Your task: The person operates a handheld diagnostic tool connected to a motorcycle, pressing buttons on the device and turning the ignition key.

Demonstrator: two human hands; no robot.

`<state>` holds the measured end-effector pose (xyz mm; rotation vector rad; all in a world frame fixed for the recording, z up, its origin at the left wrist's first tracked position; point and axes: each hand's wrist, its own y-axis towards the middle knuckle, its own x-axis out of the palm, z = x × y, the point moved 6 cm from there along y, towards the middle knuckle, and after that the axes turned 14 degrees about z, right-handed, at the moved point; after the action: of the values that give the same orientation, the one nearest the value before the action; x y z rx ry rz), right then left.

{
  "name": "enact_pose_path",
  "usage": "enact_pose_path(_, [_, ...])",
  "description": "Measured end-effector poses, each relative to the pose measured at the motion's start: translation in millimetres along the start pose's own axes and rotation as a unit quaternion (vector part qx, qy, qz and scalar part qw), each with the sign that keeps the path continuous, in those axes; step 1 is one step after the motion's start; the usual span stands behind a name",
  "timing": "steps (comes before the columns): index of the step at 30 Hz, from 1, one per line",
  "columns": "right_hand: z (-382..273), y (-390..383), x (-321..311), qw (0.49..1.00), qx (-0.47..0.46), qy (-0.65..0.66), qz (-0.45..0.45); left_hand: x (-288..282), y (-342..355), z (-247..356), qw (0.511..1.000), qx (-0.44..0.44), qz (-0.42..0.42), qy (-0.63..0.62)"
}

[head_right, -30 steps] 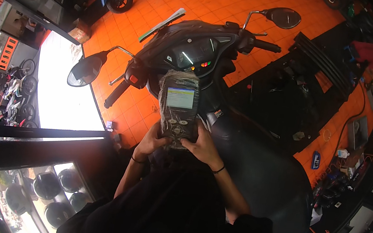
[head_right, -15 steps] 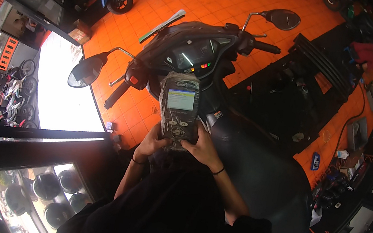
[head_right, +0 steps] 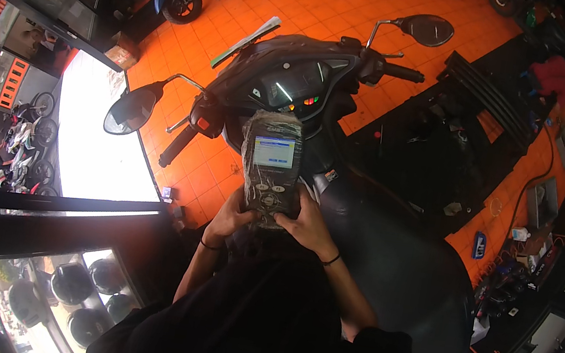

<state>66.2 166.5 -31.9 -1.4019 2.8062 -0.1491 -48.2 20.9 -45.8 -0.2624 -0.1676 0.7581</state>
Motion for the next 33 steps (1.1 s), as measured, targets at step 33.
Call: enact_pose_path(33, [14.5,5.3,1.7,1.000,-0.023,-0.008,-0.019,1.7,-1.2,3.8,0.999,0.024,0.035,-0.015])
